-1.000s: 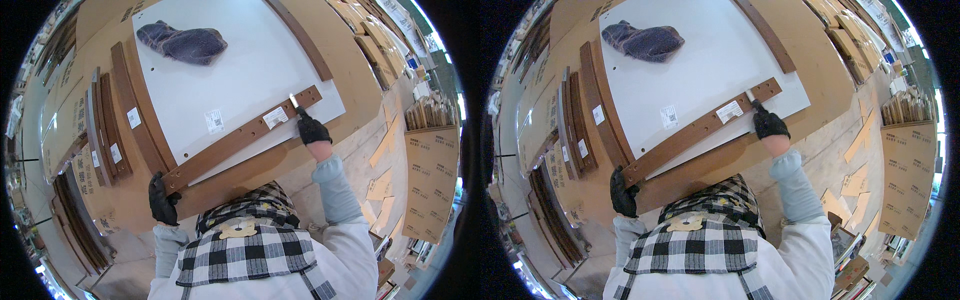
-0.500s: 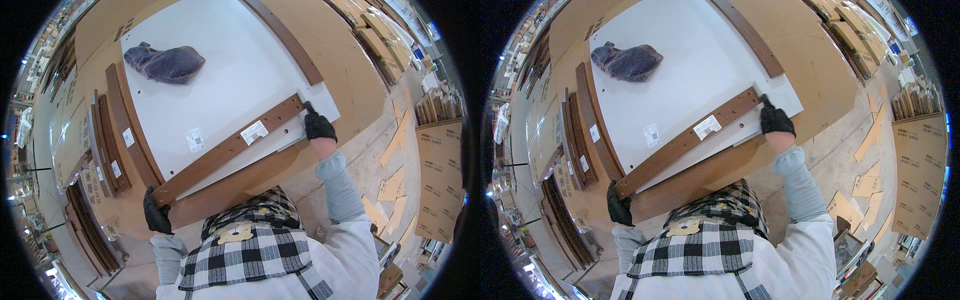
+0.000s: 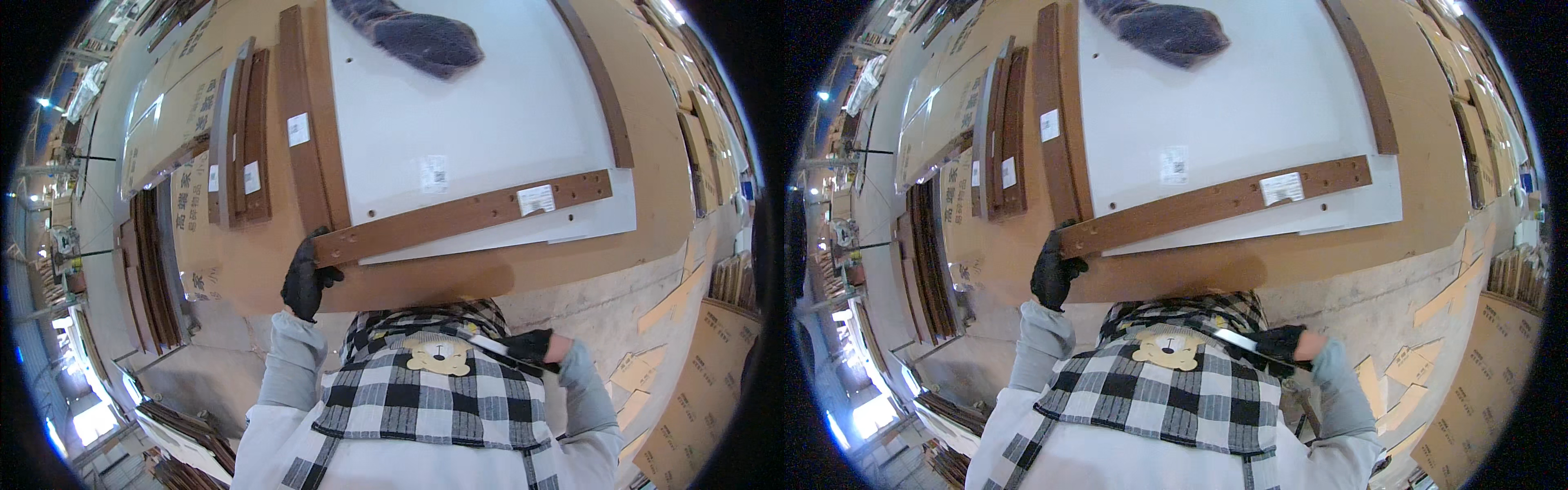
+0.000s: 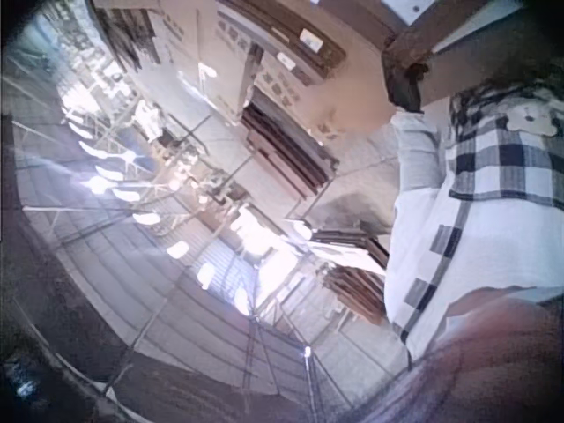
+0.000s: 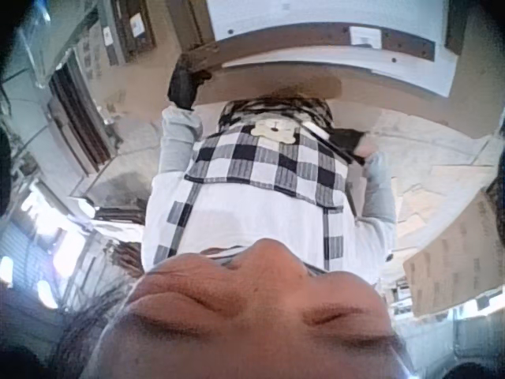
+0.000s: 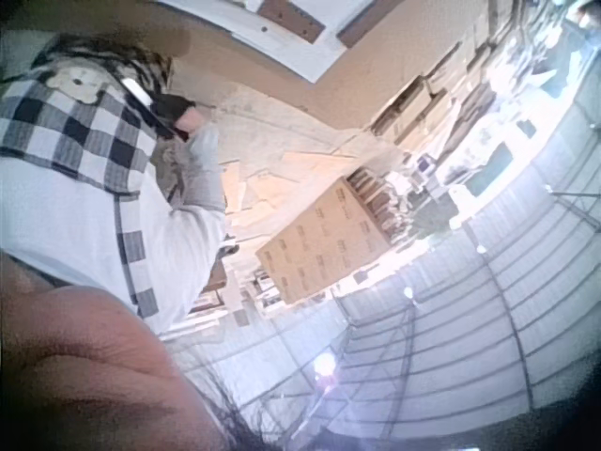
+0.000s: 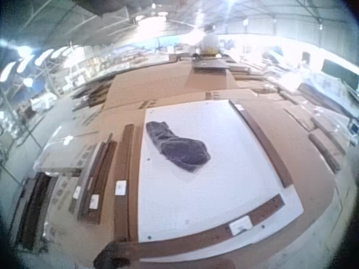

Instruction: The person assembles wooden furniture components on a large cardboard surface. They repeatedly pick up long wooden strips, align them with a white panel, and use a utility knife to remove protective film or labels from the strips. The person handles multiple strips one at a time, placing them back after each operation.

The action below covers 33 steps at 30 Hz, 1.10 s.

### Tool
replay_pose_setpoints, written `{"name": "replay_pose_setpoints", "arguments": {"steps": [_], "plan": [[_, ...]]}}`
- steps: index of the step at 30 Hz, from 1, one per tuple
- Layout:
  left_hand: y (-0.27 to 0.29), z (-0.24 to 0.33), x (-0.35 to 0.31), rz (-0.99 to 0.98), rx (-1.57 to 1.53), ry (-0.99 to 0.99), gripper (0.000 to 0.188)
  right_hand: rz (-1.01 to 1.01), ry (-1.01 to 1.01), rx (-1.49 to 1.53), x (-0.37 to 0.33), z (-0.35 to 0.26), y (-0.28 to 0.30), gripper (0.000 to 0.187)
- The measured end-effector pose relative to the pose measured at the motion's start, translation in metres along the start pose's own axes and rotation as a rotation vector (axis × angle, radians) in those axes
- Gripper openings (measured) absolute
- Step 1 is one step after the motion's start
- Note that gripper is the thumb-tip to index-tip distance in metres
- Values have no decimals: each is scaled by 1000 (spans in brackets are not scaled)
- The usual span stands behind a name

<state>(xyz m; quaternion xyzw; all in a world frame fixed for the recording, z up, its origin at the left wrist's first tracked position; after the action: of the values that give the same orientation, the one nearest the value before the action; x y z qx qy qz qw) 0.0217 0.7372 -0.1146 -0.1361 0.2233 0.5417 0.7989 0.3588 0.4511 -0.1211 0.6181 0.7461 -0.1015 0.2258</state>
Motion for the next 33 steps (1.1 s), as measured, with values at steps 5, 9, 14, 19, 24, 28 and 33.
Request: {"name": "replay_pose_setpoints", "arguments": {"steps": [5, 9, 14, 19, 24, 28, 33], "plan": [[18, 4, 6, -231, 84, -33, 57, -17, -651, 503, -28, -13, -5, 38], [12, -10, 14, -394, -152, 18, 59, 207, 31, 862, 41, -69, -66, 59], [9, 1, 21, -442, -100, 1, 44, 478, 50, 223, 121, -114, -145, 54], [19, 2, 34, -481, -25, 65, 39, 505, 136, -611, 155, -153, -184, 61], [27, -3, 45, -584, 118, -39, 34, 559, 169, -662, 159, -154, -195, 59], [29, -15, 50, -522, 239, -474, 31, 533, 139, -699, 163, -160, -201, 56], [26, 4, 47, -417, 421, -735, 30, 537, 129, -717, 162, -155, -203, 55]]}}
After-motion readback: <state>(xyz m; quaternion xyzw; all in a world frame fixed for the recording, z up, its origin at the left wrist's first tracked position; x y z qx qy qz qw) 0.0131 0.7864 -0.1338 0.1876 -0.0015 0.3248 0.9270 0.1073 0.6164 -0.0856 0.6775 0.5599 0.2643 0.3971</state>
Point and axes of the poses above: each hand's wrist, its own x-axis towards the middle knuckle, its own y-axis out of the back of the hand, z = x × y, the point moved 3 cm from there along x, towards the middle knuckle, and after that the axes turned 1 degree about -y, right-handed, at the moved point
